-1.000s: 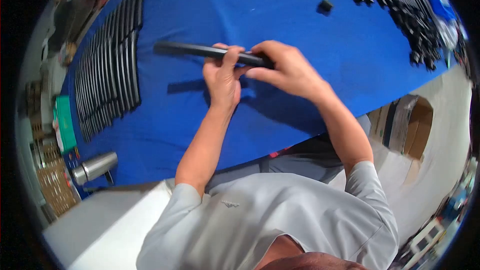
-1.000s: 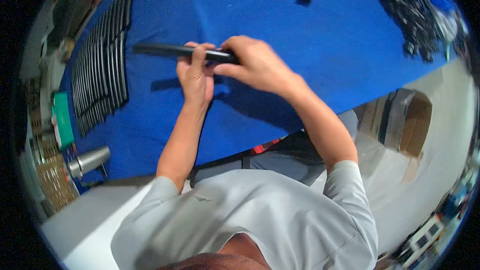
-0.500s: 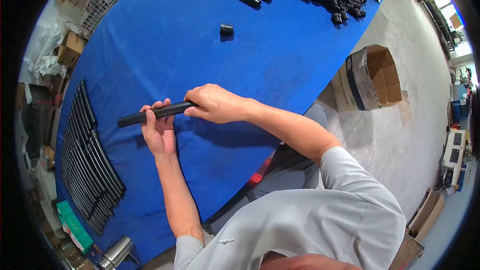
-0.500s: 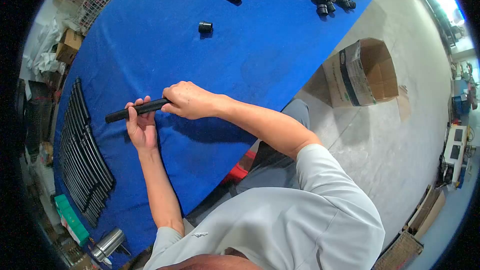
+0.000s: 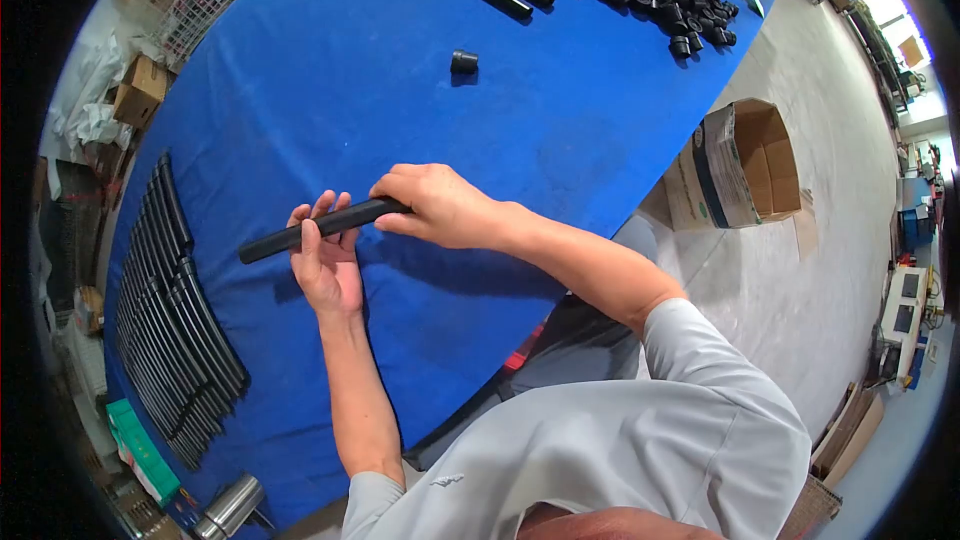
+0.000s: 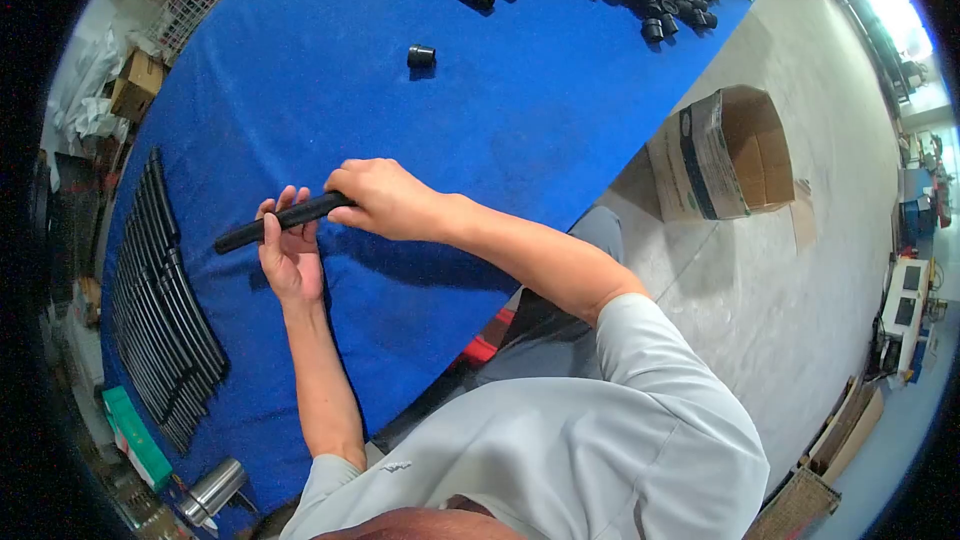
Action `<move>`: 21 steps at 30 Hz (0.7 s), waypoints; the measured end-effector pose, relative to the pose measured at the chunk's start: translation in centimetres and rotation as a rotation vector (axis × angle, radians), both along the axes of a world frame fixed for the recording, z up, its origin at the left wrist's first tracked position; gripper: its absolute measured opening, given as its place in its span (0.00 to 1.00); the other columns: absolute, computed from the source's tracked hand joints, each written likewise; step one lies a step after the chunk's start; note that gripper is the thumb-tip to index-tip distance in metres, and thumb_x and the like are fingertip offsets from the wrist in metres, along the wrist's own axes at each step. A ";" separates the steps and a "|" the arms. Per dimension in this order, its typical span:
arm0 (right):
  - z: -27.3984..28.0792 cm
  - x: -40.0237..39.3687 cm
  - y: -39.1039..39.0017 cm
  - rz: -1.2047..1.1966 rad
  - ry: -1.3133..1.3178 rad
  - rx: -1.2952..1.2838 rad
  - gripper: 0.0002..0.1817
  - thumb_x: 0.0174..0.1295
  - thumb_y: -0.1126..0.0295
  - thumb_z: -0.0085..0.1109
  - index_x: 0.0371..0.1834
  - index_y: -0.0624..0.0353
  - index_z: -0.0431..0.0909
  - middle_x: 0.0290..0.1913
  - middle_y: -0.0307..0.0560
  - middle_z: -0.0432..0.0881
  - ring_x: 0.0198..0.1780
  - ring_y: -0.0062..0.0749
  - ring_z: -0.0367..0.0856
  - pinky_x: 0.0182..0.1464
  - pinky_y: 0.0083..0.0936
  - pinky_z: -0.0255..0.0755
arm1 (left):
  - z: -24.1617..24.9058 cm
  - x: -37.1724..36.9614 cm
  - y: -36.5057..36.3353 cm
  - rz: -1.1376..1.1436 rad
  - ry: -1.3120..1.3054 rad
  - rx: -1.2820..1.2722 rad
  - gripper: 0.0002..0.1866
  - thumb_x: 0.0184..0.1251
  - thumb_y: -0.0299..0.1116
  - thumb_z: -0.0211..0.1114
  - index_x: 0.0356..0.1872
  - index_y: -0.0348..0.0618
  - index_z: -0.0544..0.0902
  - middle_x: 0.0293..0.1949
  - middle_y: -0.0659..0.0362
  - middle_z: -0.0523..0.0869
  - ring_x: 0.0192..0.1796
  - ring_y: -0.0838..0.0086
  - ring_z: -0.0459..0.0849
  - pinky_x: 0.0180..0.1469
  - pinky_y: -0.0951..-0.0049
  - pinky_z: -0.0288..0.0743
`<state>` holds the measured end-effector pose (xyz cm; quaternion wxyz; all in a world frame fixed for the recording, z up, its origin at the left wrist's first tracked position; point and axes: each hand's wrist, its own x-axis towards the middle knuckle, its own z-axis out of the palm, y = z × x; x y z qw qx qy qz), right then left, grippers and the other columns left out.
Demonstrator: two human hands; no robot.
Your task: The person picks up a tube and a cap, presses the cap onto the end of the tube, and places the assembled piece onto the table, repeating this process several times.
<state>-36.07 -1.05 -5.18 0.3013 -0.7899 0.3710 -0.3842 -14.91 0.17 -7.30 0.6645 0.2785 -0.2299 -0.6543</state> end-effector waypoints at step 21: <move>-1.3 1.0 0.4 -0.049 0.037 -0.082 0.18 0.60 0.65 0.71 0.50 0.61 0.80 0.35 0.52 0.82 0.34 0.51 0.83 0.38 0.42 0.78 | -1.4 0.5 0.0 0.008 -0.160 -0.016 0.09 0.81 0.33 0.59 0.54 0.41 0.78 0.52 0.42 0.87 0.56 0.52 0.88 0.53 0.56 0.90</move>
